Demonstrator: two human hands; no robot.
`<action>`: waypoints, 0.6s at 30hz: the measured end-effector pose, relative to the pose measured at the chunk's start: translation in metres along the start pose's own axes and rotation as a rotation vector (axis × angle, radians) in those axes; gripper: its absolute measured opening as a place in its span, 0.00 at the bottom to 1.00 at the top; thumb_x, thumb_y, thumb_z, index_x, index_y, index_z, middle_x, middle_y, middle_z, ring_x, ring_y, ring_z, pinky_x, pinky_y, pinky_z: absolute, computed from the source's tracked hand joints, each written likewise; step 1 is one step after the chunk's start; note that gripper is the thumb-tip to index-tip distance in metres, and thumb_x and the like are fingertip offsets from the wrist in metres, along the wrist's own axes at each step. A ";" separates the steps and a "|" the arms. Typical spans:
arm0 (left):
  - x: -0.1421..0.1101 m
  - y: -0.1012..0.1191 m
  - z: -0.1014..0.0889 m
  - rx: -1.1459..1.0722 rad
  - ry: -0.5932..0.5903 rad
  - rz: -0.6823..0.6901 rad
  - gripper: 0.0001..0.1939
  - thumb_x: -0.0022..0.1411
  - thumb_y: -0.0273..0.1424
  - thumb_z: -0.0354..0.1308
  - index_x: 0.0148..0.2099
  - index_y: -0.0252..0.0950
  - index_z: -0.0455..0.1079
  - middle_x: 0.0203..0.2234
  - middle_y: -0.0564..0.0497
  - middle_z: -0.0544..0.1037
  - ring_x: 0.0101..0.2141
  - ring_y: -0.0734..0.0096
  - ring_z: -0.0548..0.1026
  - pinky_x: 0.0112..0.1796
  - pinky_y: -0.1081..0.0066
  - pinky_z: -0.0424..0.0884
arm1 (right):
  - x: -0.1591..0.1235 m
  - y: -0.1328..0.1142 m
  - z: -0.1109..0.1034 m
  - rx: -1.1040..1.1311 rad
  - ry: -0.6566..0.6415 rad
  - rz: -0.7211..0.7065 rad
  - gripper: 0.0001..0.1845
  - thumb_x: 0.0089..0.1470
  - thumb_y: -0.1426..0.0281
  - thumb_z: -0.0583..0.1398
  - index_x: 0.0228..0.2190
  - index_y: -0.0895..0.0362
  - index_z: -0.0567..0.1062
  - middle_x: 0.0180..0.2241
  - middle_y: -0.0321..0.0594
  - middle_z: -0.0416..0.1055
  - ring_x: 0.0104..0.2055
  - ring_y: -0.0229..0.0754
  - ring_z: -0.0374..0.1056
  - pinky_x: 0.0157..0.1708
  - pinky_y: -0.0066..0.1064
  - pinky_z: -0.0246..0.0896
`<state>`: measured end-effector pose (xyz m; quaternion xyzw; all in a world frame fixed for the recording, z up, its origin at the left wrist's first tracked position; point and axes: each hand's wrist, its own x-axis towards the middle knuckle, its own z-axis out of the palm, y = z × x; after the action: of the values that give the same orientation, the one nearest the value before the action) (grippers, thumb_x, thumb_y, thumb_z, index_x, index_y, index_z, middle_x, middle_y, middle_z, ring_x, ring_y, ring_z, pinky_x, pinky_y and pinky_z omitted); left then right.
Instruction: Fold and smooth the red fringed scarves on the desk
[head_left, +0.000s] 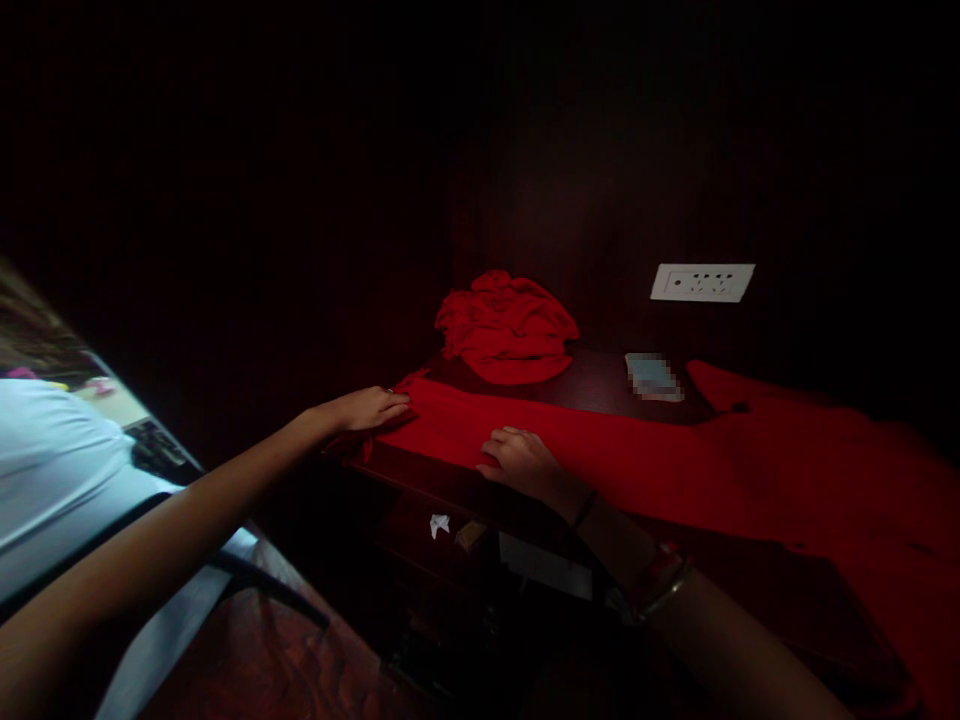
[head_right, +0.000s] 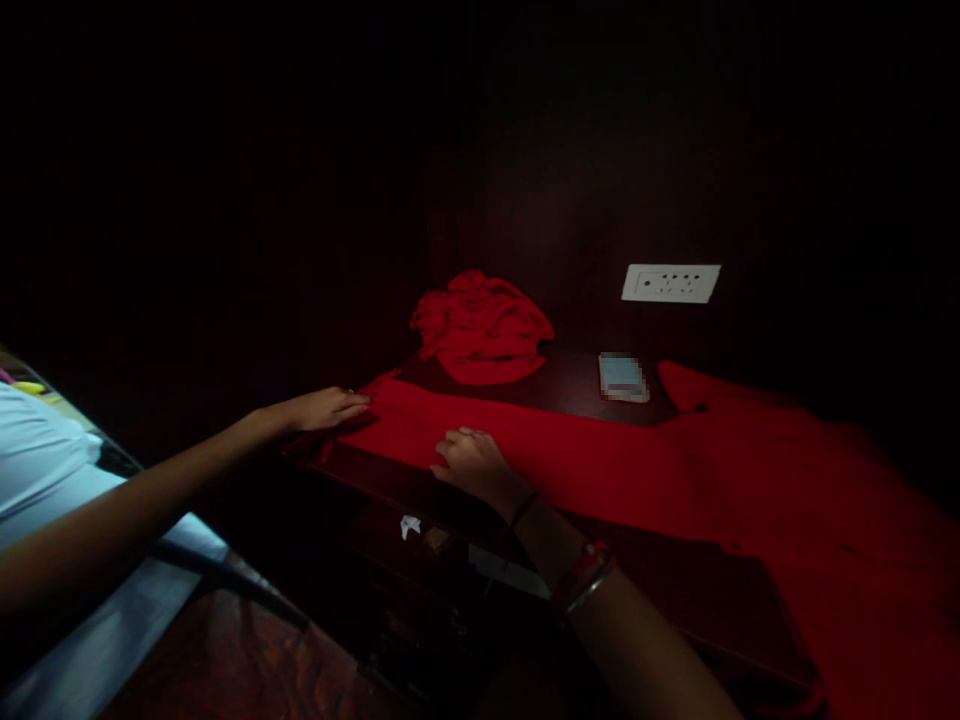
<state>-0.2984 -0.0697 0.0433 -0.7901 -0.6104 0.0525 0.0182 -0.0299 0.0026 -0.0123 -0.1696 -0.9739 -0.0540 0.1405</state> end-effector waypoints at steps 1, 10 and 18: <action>0.000 -0.001 0.000 -0.003 -0.005 -0.015 0.19 0.61 0.37 0.33 0.38 0.36 0.64 0.29 0.52 0.71 0.28 0.75 0.68 0.32 0.77 0.61 | 0.000 -0.001 0.001 -0.010 0.002 0.006 0.13 0.50 0.62 0.50 0.30 0.57 0.69 0.33 0.39 0.66 0.36 0.39 0.60 0.32 0.28 0.52; -0.006 -0.001 -0.004 0.147 -0.016 -0.057 0.18 0.60 0.38 0.35 0.37 0.38 0.64 0.29 0.51 0.70 0.29 0.73 0.69 0.30 0.75 0.62 | 0.002 0.000 -0.002 -0.065 0.056 0.036 0.11 0.51 0.71 0.48 0.29 0.58 0.69 0.30 0.40 0.67 0.31 0.37 0.61 0.33 0.28 0.50; -0.026 0.008 0.009 0.205 0.012 0.039 0.11 0.55 0.27 0.45 0.39 0.42 0.65 0.33 0.50 0.70 0.35 0.71 0.68 0.39 0.73 0.60 | -0.010 0.009 -0.006 -0.014 0.033 -0.151 0.10 0.51 0.71 0.49 0.28 0.58 0.69 0.31 0.38 0.66 0.35 0.36 0.59 0.37 0.28 0.49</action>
<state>-0.2976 -0.0969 0.0356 -0.7962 -0.5862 0.1103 0.1014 -0.0158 0.0071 -0.0090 -0.0957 -0.9811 -0.0742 0.1506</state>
